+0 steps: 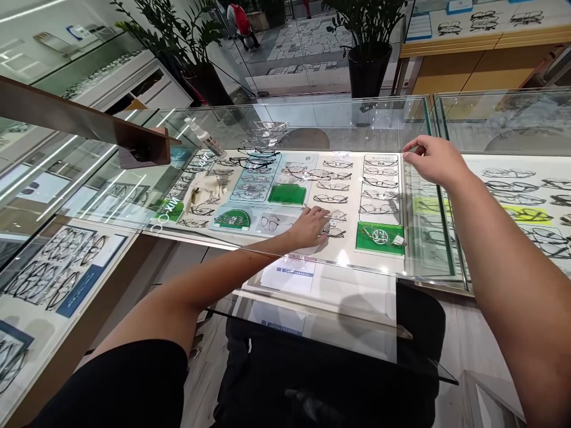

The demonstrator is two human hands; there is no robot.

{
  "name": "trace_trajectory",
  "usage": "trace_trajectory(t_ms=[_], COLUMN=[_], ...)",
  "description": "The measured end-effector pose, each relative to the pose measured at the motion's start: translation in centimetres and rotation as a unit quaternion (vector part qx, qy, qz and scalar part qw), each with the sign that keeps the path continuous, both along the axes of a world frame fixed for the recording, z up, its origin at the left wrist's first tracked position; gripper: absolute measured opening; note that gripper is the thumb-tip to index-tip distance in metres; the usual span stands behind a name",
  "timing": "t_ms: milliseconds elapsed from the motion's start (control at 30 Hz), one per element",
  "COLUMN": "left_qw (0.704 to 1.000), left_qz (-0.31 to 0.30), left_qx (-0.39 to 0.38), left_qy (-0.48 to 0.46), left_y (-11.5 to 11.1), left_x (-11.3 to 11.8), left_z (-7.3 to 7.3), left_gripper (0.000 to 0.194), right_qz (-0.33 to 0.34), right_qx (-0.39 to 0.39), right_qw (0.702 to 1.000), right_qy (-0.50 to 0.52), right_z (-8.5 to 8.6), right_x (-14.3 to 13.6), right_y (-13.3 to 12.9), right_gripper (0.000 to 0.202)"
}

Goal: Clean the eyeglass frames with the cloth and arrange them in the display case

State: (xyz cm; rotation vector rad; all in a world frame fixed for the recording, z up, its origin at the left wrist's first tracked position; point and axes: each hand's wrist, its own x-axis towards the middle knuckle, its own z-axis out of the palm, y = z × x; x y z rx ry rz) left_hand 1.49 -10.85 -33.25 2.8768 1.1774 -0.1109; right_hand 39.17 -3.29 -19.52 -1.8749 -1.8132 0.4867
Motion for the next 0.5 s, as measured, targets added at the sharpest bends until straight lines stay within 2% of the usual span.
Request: trace_trajectory(t_ms=[267, 500], left_qw=[0.999, 0.999], left_qz=[0.004, -0.004], left_qx=[-0.014, -0.018], left_qy=[0.028, 0.028], left_y=[1.2, 1.5], left_x=[1.0, 1.0], left_z=[-0.4, -0.5], left_gripper=[0.051, 0.051], right_qz=[0.000, 0.001], right_qx=[-0.007, -0.008], right_qw=[1.000, 1.000], right_qy=[-0.014, -0.015], right_z=[0.2, 0.3], right_x=[0.0, -0.2], right_y=[-0.1, -0.2], right_gripper=[0.029, 0.029])
